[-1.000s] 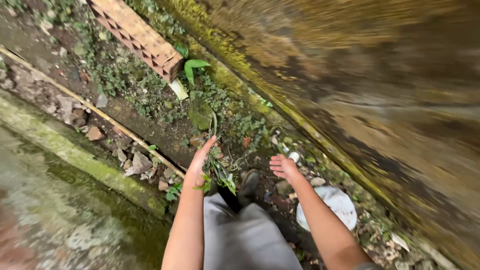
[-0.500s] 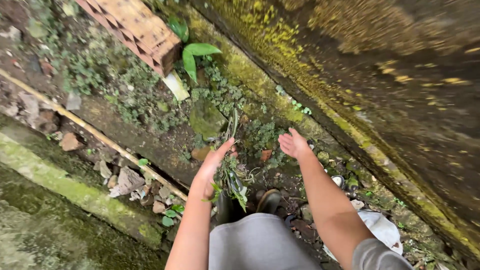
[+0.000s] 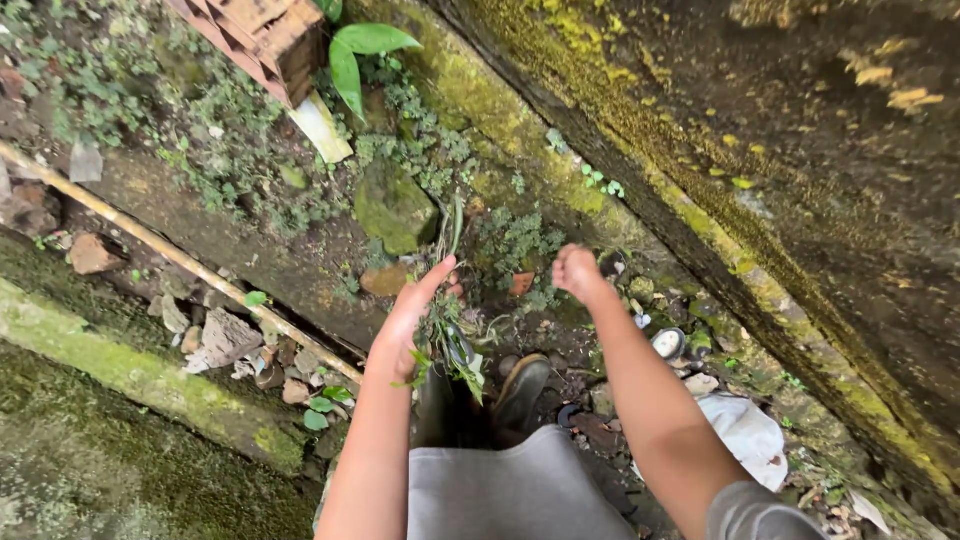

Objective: The recorder is pulling weeds and small plants from a narrow alleyway/garden area near a wall and pipes.

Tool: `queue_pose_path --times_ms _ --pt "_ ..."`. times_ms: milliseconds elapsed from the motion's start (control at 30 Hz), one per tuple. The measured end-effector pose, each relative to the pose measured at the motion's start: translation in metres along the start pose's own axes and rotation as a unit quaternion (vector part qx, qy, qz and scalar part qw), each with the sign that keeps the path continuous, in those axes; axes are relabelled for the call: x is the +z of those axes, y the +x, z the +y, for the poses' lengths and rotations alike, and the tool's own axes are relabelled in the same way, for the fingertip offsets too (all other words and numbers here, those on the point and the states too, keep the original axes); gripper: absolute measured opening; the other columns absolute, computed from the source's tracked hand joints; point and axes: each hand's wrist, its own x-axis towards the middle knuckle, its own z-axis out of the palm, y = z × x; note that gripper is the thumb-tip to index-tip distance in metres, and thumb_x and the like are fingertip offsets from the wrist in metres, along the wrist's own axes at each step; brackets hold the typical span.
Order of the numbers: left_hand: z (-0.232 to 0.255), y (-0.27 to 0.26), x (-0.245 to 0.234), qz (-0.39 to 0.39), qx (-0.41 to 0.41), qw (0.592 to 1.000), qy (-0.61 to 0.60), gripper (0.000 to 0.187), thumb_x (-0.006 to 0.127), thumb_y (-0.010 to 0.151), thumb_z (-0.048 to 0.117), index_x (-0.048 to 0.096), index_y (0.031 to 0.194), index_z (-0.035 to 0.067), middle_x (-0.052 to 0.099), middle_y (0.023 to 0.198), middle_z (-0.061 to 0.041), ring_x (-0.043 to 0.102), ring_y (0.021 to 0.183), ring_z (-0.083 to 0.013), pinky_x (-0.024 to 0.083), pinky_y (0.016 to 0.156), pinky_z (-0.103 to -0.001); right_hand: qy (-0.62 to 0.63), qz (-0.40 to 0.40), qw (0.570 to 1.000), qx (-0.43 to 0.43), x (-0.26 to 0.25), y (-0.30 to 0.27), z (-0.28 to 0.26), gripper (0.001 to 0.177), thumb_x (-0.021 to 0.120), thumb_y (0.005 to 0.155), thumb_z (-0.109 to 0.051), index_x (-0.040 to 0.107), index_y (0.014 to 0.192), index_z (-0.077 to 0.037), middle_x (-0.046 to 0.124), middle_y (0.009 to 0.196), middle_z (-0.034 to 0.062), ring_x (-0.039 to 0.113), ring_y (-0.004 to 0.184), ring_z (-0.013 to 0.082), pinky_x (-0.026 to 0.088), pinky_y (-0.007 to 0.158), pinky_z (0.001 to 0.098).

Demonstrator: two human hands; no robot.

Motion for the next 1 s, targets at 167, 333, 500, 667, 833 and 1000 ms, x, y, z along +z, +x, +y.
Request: queue_pose_path --times_ms 167,333,500,667,833,1000 --pt "0.023 -0.026 0.017 0.001 0.013 0.999 0.048 0.049 0.069 0.076 0.071 0.07 0.092 0.024 0.07 0.101 0.003 0.052 0.118 -0.0236 0.03 0.111 -0.044 -0.123 -0.027 0.992 0.03 -0.013 -0.026 0.07 0.03 0.036 0.105 -0.029 0.045 0.084 -0.01 0.042 0.065 0.0038 0.037 0.048 0.0151 0.031 0.04 0.0314" --pt "0.009 -0.017 0.025 -0.048 0.033 0.998 0.032 0.052 0.068 0.075 0.07 0.073 0.09 0.021 0.075 0.095 -0.002 0.06 0.111 -0.0286 0.031 0.112 -0.043 -0.169 0.083 0.974 0.126 -0.008 -0.055 0.078 0.058 0.046 0.1 -0.061 0.046 0.109 -0.003 0.052 0.082 0.0087 0.048 0.062 0.0178 0.044 0.05 0.0326" --pt "0.003 -0.011 0.034 -0.042 0.03 0.996 0.074 0.056 0.065 0.074 0.071 0.076 0.094 0.02 0.077 0.098 -0.002 0.061 0.112 -0.0243 0.03 0.109 -0.041 -0.066 0.097 0.966 0.229 0.031 -0.084 0.032 0.1 0.047 0.088 -0.079 0.033 0.148 0.001 0.057 0.125 0.0269 0.063 0.104 0.032 0.058 0.092 0.0397" --pt "-0.004 0.007 0.034 -0.035 0.028 0.996 0.075 0.064 0.066 0.072 0.072 0.078 0.102 0.016 0.078 0.105 -0.005 0.061 0.115 -0.0262 0.035 0.107 -0.042 0.101 0.09 0.947 0.291 0.02 -0.03 0.053 0.078 0.055 0.098 -0.056 0.041 0.14 0.008 0.057 0.124 0.0288 0.064 0.11 0.0366 0.06 0.094 0.0446" --pt "-0.005 0.015 0.031 -0.031 0.032 0.996 0.078 0.07 0.067 0.071 0.073 0.077 0.106 0.013 0.076 0.11 -0.009 0.061 0.117 -0.0286 0.036 0.105 -0.043 0.193 0.059 0.929 0.31 -0.009 0.025 0.084 0.048 0.05 0.107 -0.032 0.045 0.133 0.008 0.058 0.118 0.0271 0.065 0.1 0.0333 0.061 0.084 0.0429" --pt "-0.009 0.014 0.035 -0.008 0.01 0.997 0.076 0.074 0.068 0.068 0.073 0.078 0.109 0.011 0.072 0.118 -0.012 0.056 0.123 -0.0314 0.035 0.106 -0.042 0.238 -0.029 0.91 0.339 -0.052 0.087 0.135 0.031 0.04 0.108 -0.031 0.049 0.1 -0.003 0.046 0.074 0.0042 0.04 0.052 0.0103 0.038 0.041 0.0258"
